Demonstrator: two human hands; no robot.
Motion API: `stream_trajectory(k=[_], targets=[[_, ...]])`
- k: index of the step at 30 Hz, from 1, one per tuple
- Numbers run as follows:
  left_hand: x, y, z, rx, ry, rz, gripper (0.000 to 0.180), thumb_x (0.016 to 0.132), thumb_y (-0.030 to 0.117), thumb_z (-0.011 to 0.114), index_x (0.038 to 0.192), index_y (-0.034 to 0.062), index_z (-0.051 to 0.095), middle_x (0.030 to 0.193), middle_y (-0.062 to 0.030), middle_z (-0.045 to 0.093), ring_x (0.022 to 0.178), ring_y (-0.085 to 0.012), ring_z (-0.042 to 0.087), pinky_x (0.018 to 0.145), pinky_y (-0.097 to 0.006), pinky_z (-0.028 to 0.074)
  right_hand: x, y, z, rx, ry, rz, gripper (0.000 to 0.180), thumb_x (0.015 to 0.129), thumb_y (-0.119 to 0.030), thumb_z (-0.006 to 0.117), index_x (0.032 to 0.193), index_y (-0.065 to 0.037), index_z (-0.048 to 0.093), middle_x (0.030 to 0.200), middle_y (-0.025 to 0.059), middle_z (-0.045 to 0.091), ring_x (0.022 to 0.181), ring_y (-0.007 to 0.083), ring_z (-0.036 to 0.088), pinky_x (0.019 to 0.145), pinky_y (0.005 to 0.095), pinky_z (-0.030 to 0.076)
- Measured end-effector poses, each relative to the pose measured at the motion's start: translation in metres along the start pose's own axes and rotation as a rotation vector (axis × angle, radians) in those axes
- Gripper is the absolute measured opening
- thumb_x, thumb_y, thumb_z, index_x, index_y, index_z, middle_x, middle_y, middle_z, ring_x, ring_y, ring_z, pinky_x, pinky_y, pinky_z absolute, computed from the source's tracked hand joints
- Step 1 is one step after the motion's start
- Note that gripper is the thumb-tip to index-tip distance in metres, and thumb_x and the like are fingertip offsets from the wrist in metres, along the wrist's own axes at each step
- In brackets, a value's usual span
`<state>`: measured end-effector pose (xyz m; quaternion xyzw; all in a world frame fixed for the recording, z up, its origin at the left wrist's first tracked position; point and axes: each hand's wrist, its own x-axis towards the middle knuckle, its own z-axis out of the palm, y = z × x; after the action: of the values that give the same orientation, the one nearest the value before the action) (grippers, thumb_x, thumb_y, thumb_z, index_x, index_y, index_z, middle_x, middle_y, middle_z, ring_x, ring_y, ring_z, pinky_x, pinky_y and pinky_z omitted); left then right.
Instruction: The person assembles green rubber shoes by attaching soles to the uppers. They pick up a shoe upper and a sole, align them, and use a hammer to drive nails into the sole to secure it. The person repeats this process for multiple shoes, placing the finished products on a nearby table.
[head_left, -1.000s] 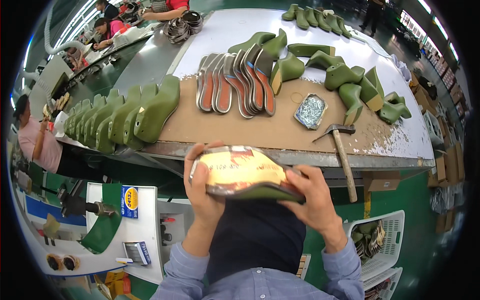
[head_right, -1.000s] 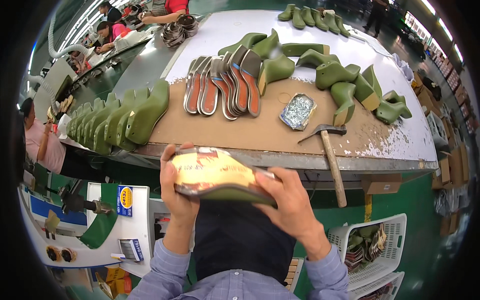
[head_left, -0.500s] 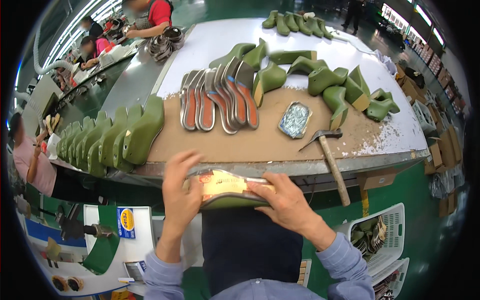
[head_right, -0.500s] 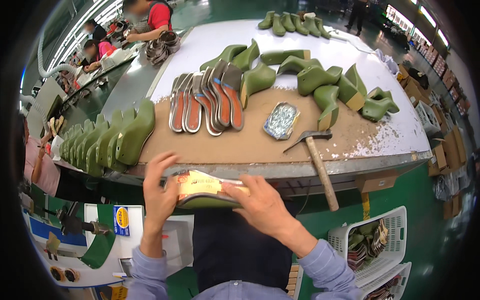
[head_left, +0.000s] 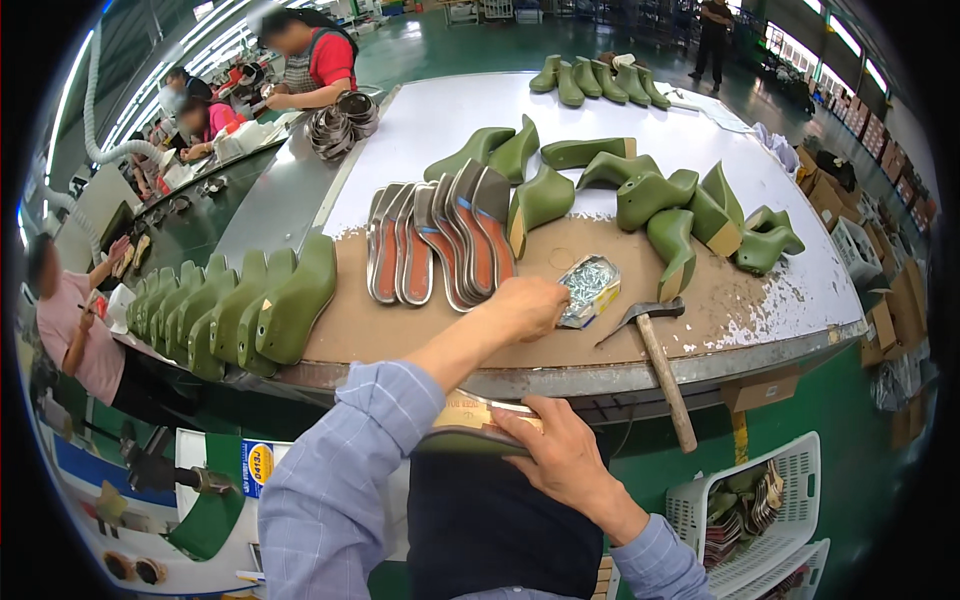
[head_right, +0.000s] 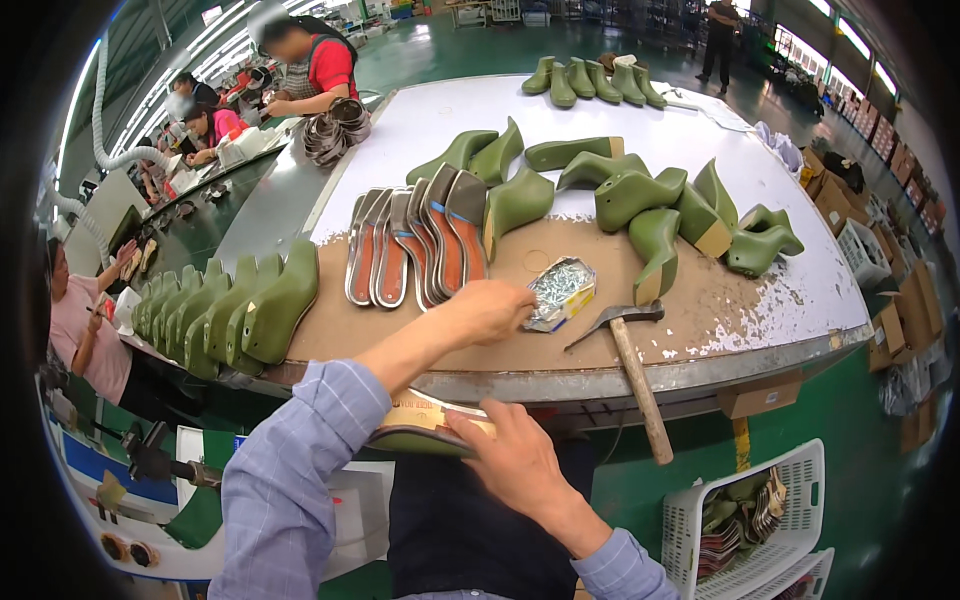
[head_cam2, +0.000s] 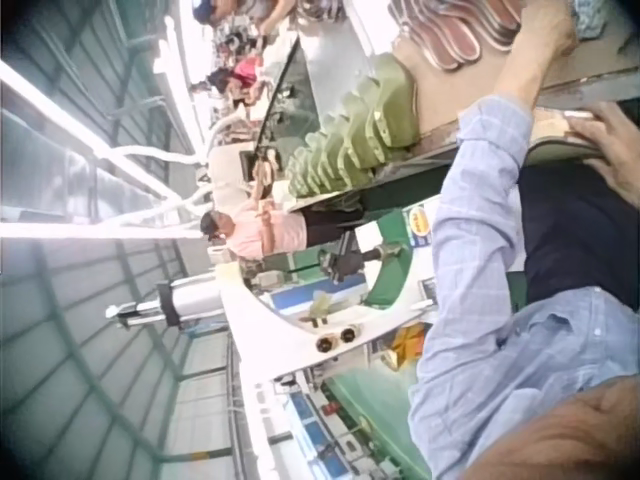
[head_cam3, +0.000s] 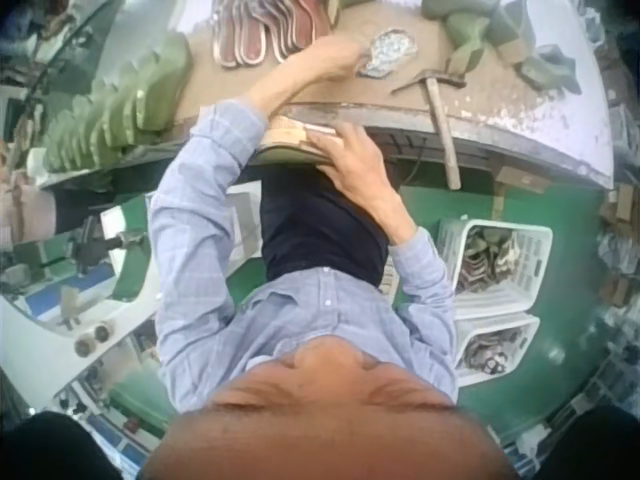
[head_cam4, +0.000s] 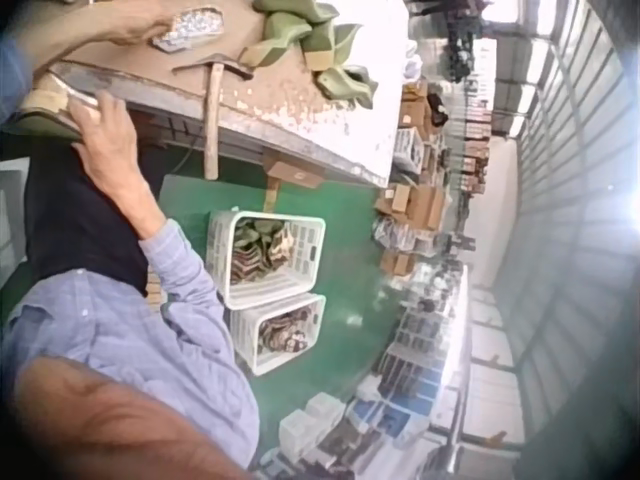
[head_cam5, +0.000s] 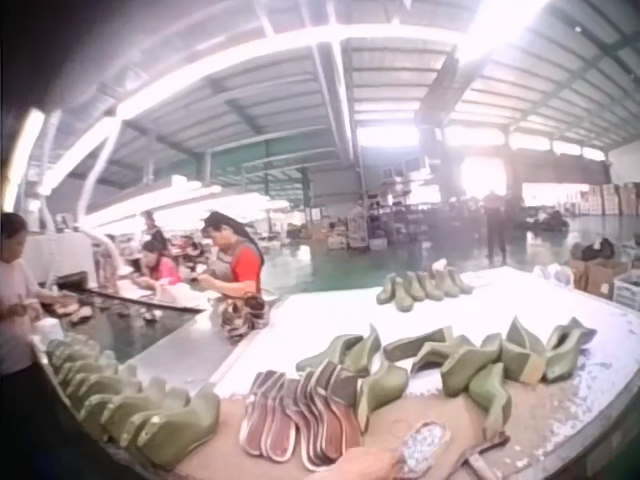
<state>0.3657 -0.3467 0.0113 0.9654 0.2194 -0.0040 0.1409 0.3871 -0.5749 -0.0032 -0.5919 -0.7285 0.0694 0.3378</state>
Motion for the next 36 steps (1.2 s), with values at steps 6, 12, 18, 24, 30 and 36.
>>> stream_trajectory(k=[6, 12, 18, 24, 30, 36], targets=[[0.007, -0.020, -0.016, 0.097, -0.075, -0.047, 0.024, 0.087, 0.034, 0.071, 0.101, 0.0155, 0.079, 0.094, -0.0146, 0.076, 0.090, -0.0335, 0.073, 0.082, -0.045, 0.057, -0.002, 0.000, 0.000, 0.003, 0.016, 0.000, 0.070, 0.068, -0.011, 0.087, 0.132, -0.017, 0.062, 0.118, 0.0159, 0.056, 0.099, 0.0340, 0.060, 0.082, 0.0441, 0.054], [0.007, -0.017, -0.008, -0.053, -0.017, -0.161, 0.027, 0.079, 0.030, 0.078, 0.102, 0.0157, 0.079, 0.093, -0.0129, 0.076, 0.091, -0.0309, 0.073, 0.082, -0.043, 0.057, -0.001, 0.003, 0.003, 0.009, 0.025, -0.008, 0.069, 0.068, -0.011, 0.087, 0.132, -0.016, 0.062, 0.117, 0.0156, 0.056, 0.100, 0.0343, 0.060, 0.082, 0.0444, 0.054], [0.012, -0.016, 0.012, -0.168, 0.187, -0.050, 0.022, 0.082, 0.027, 0.075, 0.100, 0.0139, 0.079, 0.091, -0.0125, 0.076, 0.089, -0.0312, 0.073, 0.081, -0.043, 0.056, 0.000, 0.000, 0.001, 0.013, 0.027, 0.013, 0.068, 0.067, -0.012, 0.089, 0.130, -0.016, 0.063, 0.119, 0.0162, 0.056, 0.101, 0.0353, 0.060, 0.084, 0.0446, 0.053], [0.013, -0.011, 0.008, -0.260, 0.228, -0.051, 0.019, 0.083, 0.026, 0.077, 0.096, 0.0119, 0.081, 0.090, -0.0126, 0.076, 0.086, -0.0307, 0.073, 0.079, -0.042, 0.057, -0.002, 0.002, 0.002, 0.023, 0.032, 0.001, 0.068, 0.069, -0.011, 0.087, 0.133, -0.016, 0.062, 0.118, 0.0151, 0.056, 0.102, 0.0341, 0.059, 0.083, 0.0445, 0.053], [0.013, -0.012, 0.003, -0.342, 0.265, -0.059, 0.023, 0.085, 0.021, 0.075, 0.105, 0.0103, 0.080, 0.093, -0.0146, 0.077, 0.084, -0.0306, 0.074, 0.079, -0.040, 0.057, -0.003, 0.002, 0.002, 0.015, 0.037, 0.001, 0.069, 0.069, -0.011, 0.087, 0.133, -0.016, 0.062, 0.119, 0.0154, 0.056, 0.102, 0.0344, 0.059, 0.084, 0.0443, 0.052], [0.013, -0.014, 0.008, -0.412, 0.314, -0.003, 0.021, 0.090, 0.015, 0.073, 0.106, 0.0040, 0.078, 0.092, -0.0160, 0.077, 0.080, -0.0254, 0.075, 0.077, -0.036, 0.057, -0.002, 0.002, 0.004, 0.020, 0.031, -0.010, 0.070, 0.068, -0.011, 0.087, 0.134, -0.016, 0.062, 0.118, 0.0153, 0.056, 0.101, 0.0341, 0.058, 0.084, 0.0443, 0.052]])
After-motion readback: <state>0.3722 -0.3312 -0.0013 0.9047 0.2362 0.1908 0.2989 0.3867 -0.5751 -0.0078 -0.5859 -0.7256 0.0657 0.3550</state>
